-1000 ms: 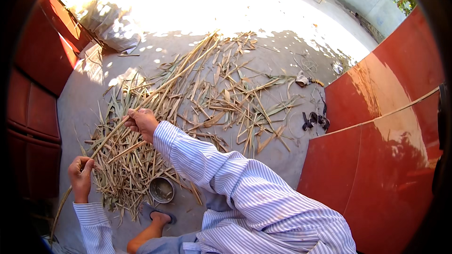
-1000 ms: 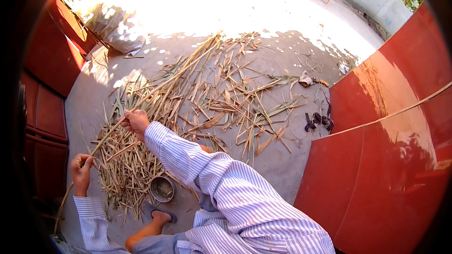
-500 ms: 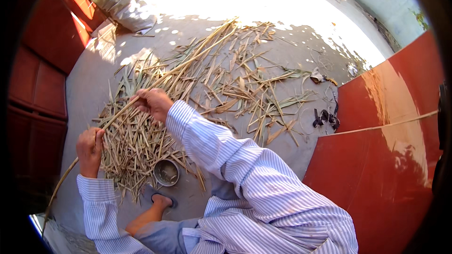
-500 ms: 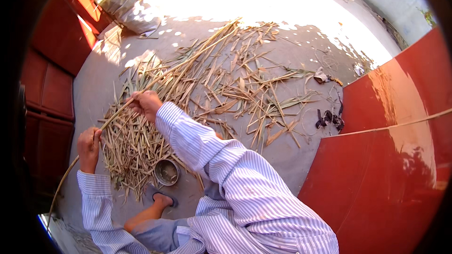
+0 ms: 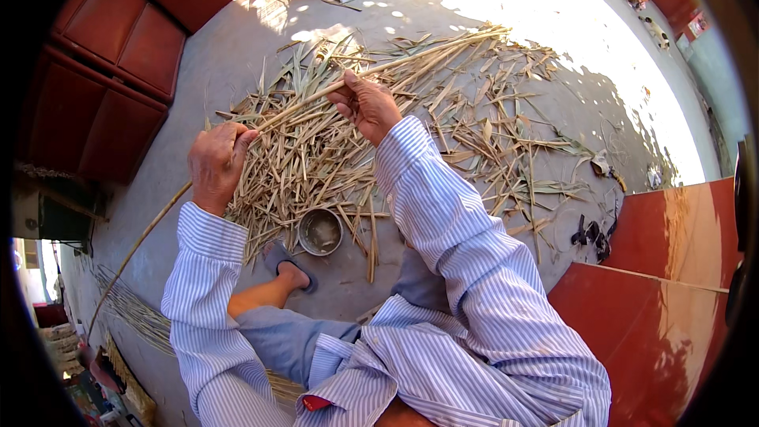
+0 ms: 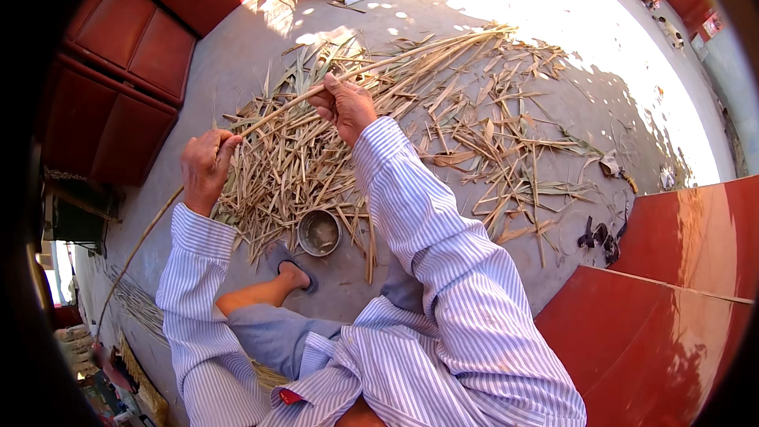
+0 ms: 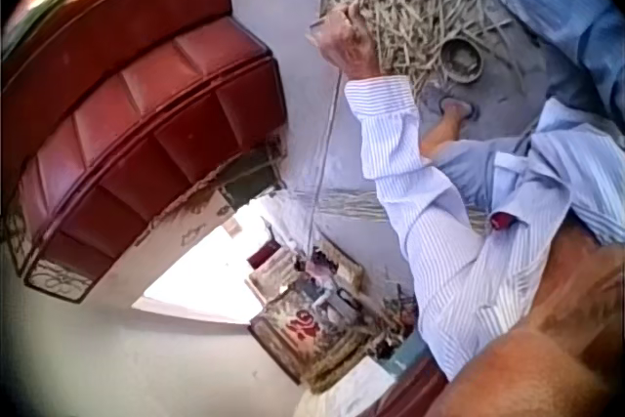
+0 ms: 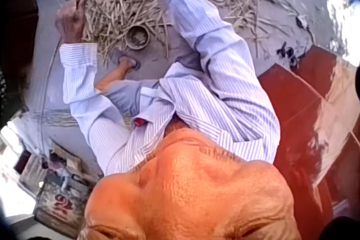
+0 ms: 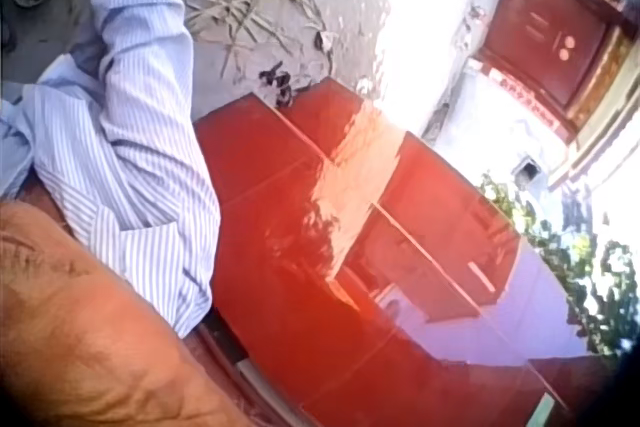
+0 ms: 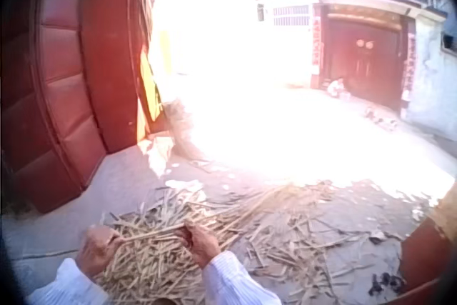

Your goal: The person sits on the floor and repeatedly picks up dried plant stalks, strips them by hand, and places the processed pieces into a metal bowl. The person handles the stalks one at a time and continues the repetitive stripping motion throughout the clip.

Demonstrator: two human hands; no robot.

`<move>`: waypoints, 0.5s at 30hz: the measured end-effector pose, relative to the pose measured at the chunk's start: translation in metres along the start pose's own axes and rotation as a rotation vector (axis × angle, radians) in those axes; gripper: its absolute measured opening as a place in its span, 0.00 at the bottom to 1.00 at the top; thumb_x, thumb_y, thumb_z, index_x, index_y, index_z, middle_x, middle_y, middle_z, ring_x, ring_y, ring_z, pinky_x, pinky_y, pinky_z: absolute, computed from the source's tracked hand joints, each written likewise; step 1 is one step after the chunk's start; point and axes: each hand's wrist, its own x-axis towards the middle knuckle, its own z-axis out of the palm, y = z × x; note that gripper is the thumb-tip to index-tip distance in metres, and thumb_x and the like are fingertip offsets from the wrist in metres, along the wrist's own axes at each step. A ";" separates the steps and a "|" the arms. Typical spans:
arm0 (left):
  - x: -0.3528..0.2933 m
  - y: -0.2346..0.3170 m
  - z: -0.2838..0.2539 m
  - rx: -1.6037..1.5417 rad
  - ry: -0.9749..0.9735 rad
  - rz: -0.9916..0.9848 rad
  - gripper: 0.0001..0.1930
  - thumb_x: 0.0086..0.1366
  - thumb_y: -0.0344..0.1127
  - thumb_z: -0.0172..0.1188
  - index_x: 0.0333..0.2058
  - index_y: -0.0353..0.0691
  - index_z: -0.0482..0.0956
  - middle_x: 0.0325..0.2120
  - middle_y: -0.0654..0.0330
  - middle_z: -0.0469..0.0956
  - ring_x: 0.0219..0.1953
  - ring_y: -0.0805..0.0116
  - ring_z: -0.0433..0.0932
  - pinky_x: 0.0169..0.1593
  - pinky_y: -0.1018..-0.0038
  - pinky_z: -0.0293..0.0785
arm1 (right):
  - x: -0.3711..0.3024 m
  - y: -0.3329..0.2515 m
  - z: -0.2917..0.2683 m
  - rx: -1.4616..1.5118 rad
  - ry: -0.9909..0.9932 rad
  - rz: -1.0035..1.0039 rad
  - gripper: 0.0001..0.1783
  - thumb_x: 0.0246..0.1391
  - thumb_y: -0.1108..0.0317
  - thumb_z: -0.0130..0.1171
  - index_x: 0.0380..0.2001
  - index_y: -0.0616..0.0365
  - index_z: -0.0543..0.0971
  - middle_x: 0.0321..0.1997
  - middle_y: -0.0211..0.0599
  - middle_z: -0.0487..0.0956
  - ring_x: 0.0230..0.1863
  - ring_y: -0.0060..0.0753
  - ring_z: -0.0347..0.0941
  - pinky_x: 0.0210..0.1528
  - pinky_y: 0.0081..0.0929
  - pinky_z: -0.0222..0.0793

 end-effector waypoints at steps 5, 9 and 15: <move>-0.009 0.009 0.038 -0.085 -0.070 -0.018 0.10 0.63 0.40 0.59 0.29 0.39 0.77 0.26 0.56 0.78 0.30 0.55 0.75 0.35 0.64 0.66 | -0.005 -0.004 -0.002 -0.074 0.067 -0.026 0.11 0.62 0.66 0.54 0.37 0.65 0.76 0.31 0.42 0.81 0.27 0.25 0.80 0.22 0.14 0.78; -0.021 -0.003 0.046 -0.224 -0.014 -0.155 0.10 0.64 0.34 0.59 0.26 0.37 0.74 0.19 0.57 0.73 0.21 0.62 0.71 0.28 0.67 0.65 | -0.002 0.007 0.009 -0.199 -0.025 -0.128 0.14 0.65 0.63 0.51 0.37 0.65 0.76 0.33 0.41 0.82 0.28 0.25 0.80 0.27 0.16 0.77; -0.024 -0.028 0.044 -0.678 -0.132 -0.446 0.15 0.66 0.38 0.61 0.23 0.38 0.71 0.16 0.69 0.66 0.19 0.81 0.61 0.24 0.80 0.58 | -0.007 -0.005 0.012 -0.205 -0.254 -0.281 0.13 0.63 0.59 0.54 0.40 0.59 0.74 0.38 0.37 0.82 0.36 0.27 0.81 0.38 0.20 0.78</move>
